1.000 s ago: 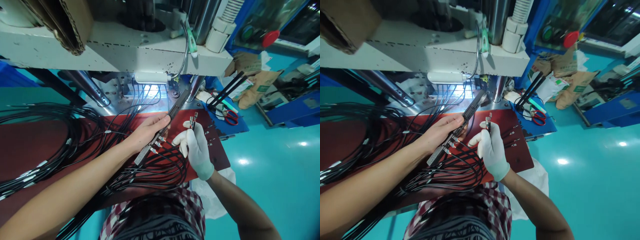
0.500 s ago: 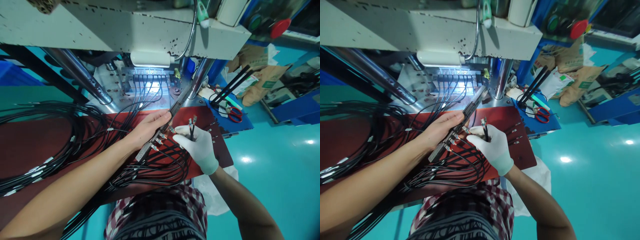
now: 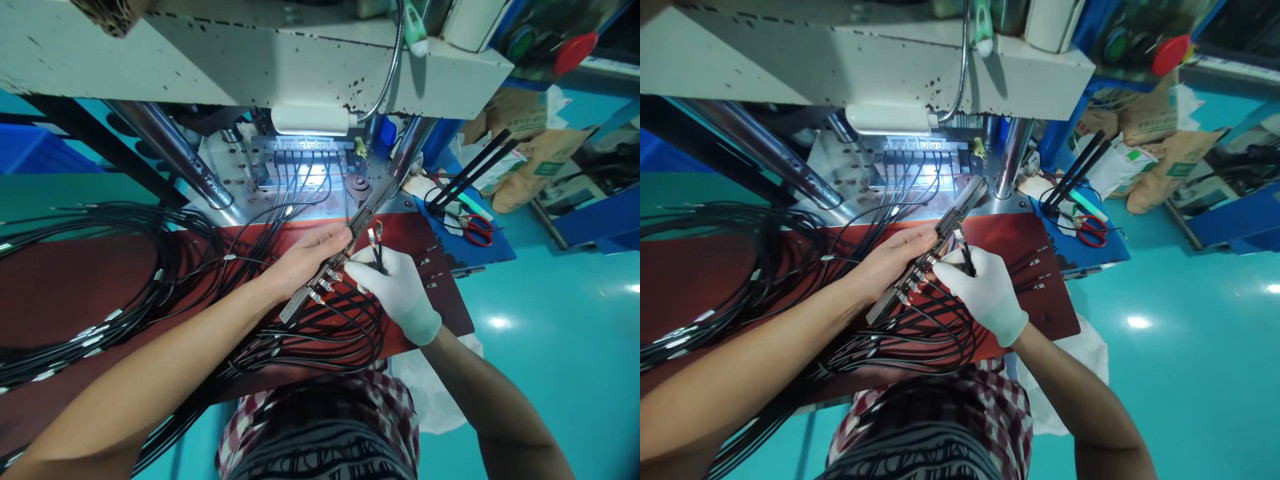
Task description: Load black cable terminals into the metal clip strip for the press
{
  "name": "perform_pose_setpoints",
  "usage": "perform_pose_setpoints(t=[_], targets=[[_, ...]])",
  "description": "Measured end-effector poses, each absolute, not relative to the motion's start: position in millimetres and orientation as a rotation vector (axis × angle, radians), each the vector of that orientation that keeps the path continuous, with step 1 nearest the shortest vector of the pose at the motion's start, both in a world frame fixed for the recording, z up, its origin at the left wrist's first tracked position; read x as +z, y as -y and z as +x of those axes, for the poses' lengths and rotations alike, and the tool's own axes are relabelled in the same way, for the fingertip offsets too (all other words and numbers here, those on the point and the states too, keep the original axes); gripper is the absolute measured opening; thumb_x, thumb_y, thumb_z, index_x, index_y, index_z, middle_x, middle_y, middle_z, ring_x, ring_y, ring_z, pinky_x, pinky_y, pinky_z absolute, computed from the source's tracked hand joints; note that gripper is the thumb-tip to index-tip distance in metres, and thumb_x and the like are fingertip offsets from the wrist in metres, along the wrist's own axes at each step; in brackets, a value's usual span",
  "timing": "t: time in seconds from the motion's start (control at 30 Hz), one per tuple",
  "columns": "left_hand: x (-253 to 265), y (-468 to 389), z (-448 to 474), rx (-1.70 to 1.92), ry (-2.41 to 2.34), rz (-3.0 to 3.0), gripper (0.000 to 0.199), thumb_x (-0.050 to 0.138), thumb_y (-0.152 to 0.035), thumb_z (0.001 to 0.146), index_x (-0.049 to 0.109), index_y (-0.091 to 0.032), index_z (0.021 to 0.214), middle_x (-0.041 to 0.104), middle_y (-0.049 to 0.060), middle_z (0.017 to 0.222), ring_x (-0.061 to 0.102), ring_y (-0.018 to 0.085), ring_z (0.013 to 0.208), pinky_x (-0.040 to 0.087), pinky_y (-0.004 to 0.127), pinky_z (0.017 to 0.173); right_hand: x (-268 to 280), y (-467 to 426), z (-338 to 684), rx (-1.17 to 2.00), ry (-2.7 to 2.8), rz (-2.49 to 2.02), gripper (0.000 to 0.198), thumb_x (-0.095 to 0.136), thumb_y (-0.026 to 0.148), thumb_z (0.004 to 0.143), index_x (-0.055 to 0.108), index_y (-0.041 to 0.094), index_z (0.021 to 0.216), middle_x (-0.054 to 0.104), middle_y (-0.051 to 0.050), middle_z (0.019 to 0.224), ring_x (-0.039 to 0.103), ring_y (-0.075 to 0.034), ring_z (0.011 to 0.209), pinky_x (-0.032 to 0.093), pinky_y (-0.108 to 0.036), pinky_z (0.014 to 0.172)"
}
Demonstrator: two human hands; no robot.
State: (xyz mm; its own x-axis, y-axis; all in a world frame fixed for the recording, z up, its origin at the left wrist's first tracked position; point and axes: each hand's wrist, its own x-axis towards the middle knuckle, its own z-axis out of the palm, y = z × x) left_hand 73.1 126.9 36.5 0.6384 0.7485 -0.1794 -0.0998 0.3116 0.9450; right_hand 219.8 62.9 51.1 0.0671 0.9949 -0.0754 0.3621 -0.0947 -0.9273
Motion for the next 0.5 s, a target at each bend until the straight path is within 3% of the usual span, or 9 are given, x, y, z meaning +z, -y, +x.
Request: perform_pose_setpoints(t=[0.1, 0.3, 0.5], targets=[[36.0, -126.1, 73.5, 0.643, -0.675, 1.216, 0.033, 0.052, -0.048, 0.088, 0.048, -0.018, 0.076, 0.041, -0.005, 0.062, 0.037, 0.007, 0.048, 0.029, 0.02, 0.044, 50.0, -62.8, 216.3, 1.033, 1.406, -1.575, 0.018, 0.064, 0.033, 0.078, 0.066, 0.017, 0.07, 0.064, 0.001, 0.065, 0.057, -0.014, 0.065, 0.042, -0.024, 0.059], [32.4, -124.6, 74.7, 0.784, -0.76, 1.678, 0.029, 0.051, -0.043, 0.091, 0.051, -0.016, 0.08, 0.045, -0.001, 0.075, 0.041, 0.011, 0.068, 0.033, 0.022, 0.058, 40.2, -59.6, 213.5, 1.067, 1.344, -1.57, 0.022, 0.061, 0.034, 0.081, 0.054, 0.019, 0.066, 0.056, 0.004, 0.057, 0.051, -0.011, 0.054, 0.04, -0.023, 0.055], [32.5, -129.6, 73.9, 0.757, -0.726, 1.583, 0.036, 0.051, -0.048, 0.089, 0.047, -0.017, 0.072, 0.041, -0.003, 0.066, 0.038, 0.01, 0.06, 0.031, 0.023, 0.054, 31.6, -57.5, 212.2, 1.028, 1.002, -1.344, 0.021, 0.041, 0.04, 0.095, 0.05, 0.021, 0.093, 0.057, 0.003, 0.071, 0.054, -0.011, 0.061, 0.046, -0.024, 0.062]])
